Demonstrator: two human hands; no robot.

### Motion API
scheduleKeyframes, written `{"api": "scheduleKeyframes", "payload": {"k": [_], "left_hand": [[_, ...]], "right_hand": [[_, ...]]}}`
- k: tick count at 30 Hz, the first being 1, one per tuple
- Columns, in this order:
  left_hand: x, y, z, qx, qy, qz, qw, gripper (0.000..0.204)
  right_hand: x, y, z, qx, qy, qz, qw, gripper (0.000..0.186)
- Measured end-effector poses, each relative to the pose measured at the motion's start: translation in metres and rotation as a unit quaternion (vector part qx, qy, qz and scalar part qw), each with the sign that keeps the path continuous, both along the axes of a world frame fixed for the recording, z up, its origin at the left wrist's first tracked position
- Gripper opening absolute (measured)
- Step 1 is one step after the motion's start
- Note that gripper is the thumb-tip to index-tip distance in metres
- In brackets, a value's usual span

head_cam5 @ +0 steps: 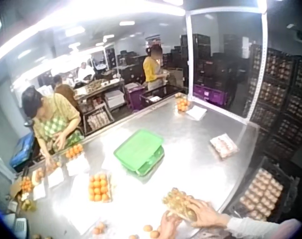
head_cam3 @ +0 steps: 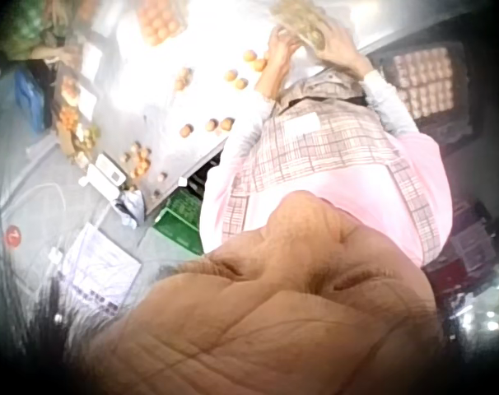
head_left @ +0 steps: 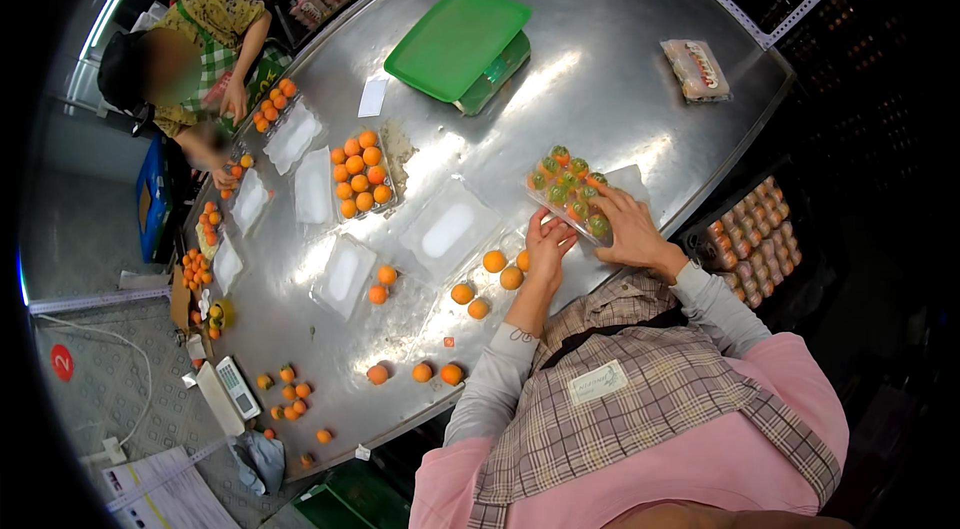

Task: The person sorts small orange fruits on a metal table, picking them up one by one and placing them into clear plastic packaging trays. The person arranges the fruits neatly within the trays and occasionally moves completed packages aside.

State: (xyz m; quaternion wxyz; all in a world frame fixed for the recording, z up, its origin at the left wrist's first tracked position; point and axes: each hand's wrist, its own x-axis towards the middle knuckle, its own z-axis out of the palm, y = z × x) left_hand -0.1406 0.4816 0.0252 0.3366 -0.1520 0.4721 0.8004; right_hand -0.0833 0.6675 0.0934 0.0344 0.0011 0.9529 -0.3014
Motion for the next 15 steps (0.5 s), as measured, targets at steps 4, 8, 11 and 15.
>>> {"api": "scheduleKeyframes", "payload": {"k": [4, 8, 11, 15], "left_hand": [[-0.006, 0.006, 0.009, 0.006, 0.026, -0.009, 1.000, 0.067], [-0.012, 0.007, 0.018, 0.018, 0.033, -0.044, 0.998, 0.073], [-0.022, 0.005, 0.014, -0.088, 0.166, -0.004, 0.982, 0.073], [-0.048, -0.003, -0.010, -0.229, 0.196, 0.106, 0.947, 0.073]], "right_hand": [[-0.011, -0.019, 0.011, 0.035, 0.007, -0.073, 0.997, 0.087], [-0.030, -0.008, -0.022, -0.029, 0.077, -0.069, 0.994, 0.085], [-0.047, 0.035, -0.018, -0.398, -0.062, -0.138, 0.905, 0.076], [-0.058, 0.095, -0.004, -0.684, -0.296, -0.180, 0.642, 0.058]]}}
